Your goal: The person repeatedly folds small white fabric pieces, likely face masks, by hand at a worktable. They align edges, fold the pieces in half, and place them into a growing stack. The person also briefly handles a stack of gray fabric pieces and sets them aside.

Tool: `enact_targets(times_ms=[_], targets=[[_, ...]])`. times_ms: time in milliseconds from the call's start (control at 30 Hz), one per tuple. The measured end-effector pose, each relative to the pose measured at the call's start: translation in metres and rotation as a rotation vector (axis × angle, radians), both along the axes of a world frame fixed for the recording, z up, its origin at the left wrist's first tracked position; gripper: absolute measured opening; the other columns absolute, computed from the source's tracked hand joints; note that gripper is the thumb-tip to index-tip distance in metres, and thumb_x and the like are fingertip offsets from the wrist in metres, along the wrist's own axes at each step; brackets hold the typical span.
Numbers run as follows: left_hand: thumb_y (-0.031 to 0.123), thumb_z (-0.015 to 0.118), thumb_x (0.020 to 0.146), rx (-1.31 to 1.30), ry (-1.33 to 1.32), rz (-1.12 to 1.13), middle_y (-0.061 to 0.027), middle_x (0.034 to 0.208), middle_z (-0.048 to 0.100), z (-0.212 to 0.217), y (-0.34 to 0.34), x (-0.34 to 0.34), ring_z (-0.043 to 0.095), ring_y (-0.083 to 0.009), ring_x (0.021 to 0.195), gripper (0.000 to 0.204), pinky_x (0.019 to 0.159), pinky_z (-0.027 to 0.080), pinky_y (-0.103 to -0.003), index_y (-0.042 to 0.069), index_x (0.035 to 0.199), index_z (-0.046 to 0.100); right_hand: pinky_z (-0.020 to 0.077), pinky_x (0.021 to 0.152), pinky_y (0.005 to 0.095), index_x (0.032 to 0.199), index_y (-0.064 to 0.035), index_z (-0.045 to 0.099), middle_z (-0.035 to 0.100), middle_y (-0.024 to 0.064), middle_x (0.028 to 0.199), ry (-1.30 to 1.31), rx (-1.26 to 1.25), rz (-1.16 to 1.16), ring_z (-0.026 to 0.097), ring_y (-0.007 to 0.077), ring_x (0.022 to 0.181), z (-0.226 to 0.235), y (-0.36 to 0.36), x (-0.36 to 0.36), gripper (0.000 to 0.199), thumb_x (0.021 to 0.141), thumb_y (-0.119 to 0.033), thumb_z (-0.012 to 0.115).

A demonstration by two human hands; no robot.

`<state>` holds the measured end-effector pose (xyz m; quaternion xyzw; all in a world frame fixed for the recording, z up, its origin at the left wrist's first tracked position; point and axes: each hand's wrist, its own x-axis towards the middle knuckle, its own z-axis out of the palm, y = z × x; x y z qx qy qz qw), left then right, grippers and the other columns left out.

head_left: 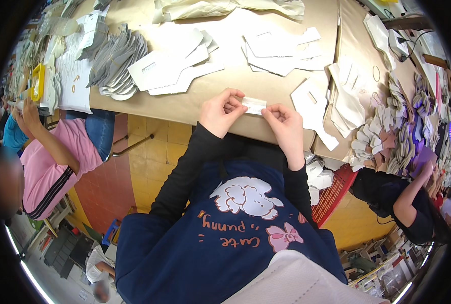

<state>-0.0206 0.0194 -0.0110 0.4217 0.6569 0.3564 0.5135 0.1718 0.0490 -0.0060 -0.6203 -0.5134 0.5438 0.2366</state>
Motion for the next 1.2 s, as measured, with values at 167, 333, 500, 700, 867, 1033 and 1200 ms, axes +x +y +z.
enact_targets(times_ms=[167, 333, 500, 700, 867, 1033, 1200], targets=[[0.009, 0.074, 0.083, 0.036, 0.215, 0.014, 0.0013, 0.074, 0.068, 0.004, 0.004, 0.007, 0.053, -0.0069, 0.06, 0.027, 0.058, 0.045, -0.025, 0.005, 0.108, 0.065, 0.0388, 0.051, 0.0254, 0.086, 0.0016, 0.073, 0.061, 0.0005, 0.06, -0.094, 0.03, 0.016, 0.05, 0.0057, 0.053, 0.0, 0.002, -0.005, 0.016, 0.086, -0.014, 0.074], [0.012, 0.073, 0.083, 0.017, 0.285, -0.012, -0.0039, 0.076, 0.068, 0.005, 0.006, 0.008, 0.059, -0.0177, 0.061, 0.028, 0.059, 0.047, -0.033, 0.008, 0.105, 0.057, 0.0373, 0.051, 0.023, 0.086, 0.003, 0.072, 0.061, -0.0014, 0.062, -0.182, 0.057, 0.062, 0.048, 0.0033, 0.056, 0.0, 0.003, -0.006, 0.017, 0.087, -0.014, 0.075], [0.013, 0.073, 0.081, 0.05, 0.329, -0.002, -0.0019, 0.073, 0.068, 0.0, 0.007, 0.009, 0.052, -0.0121, 0.056, 0.028, 0.055, 0.043, -0.03, 0.007, 0.102, 0.056, 0.0443, 0.053, 0.0339, 0.082, -0.0029, 0.074, 0.063, 0.0061, 0.057, -0.234, 0.08, 0.062, 0.059, 0.0179, 0.05, -0.002, 0.004, -0.007, 0.019, 0.084, -0.021, 0.074], [0.013, 0.071, 0.081, 0.059, 0.387, 0.0, -0.0026, 0.073, 0.067, -0.006, 0.008, 0.013, 0.056, -0.0151, 0.058, 0.026, 0.057, 0.045, -0.032, 0.008, 0.101, 0.055, 0.0445, 0.053, 0.0346, 0.082, -0.0038, 0.074, 0.063, 0.0065, 0.057, -0.251, 0.113, 0.051, 0.06, 0.0191, 0.05, -0.003, 0.002, -0.008, 0.018, 0.084, -0.022, 0.074], [0.014, 0.07, 0.081, 0.063, 0.438, -0.012, -0.0029, 0.072, 0.066, -0.007, 0.009, 0.016, 0.058, -0.0177, 0.059, 0.025, 0.058, 0.046, -0.033, 0.008, 0.1, 0.055, 0.0448, 0.053, 0.0352, 0.08, -0.0047, 0.074, 0.063, 0.006, 0.057, -0.283, 0.121, 0.058, 0.06, 0.0203, 0.05, -0.002, 0.002, -0.009, 0.018, 0.083, -0.023, 0.074], [0.013, 0.069, 0.08, 0.061, 0.426, -0.017, -0.0037, 0.072, 0.066, -0.006, 0.011, 0.016, 0.06, -0.0182, 0.06, 0.024, 0.059, 0.047, -0.034, 0.008, 0.099, 0.055, 0.0415, 0.052, 0.027, 0.084, 0.0006, 0.072, 0.062, 0.0022, 0.059, -0.298, 0.088, 0.075, 0.053, 0.0079, 0.053, 0.001, 0.003, -0.01, 0.018, 0.085, -0.017, 0.075], [0.009, 0.065, 0.081, -0.033, 0.404, -0.049, -0.0073, 0.075, 0.067, -0.001, 0.014, 0.017, 0.066, -0.0315, 0.076, 0.023, 0.068, 0.05, -0.046, 0.009, 0.101, 0.053, 0.0426, 0.053, 0.0287, 0.082, -0.0005, 0.072, 0.062, 0.0034, 0.058, -0.323, 0.122, 0.076, 0.055, 0.0105, 0.052, 0.002, 0.003, -0.012, 0.018, 0.084, -0.019, 0.074]])
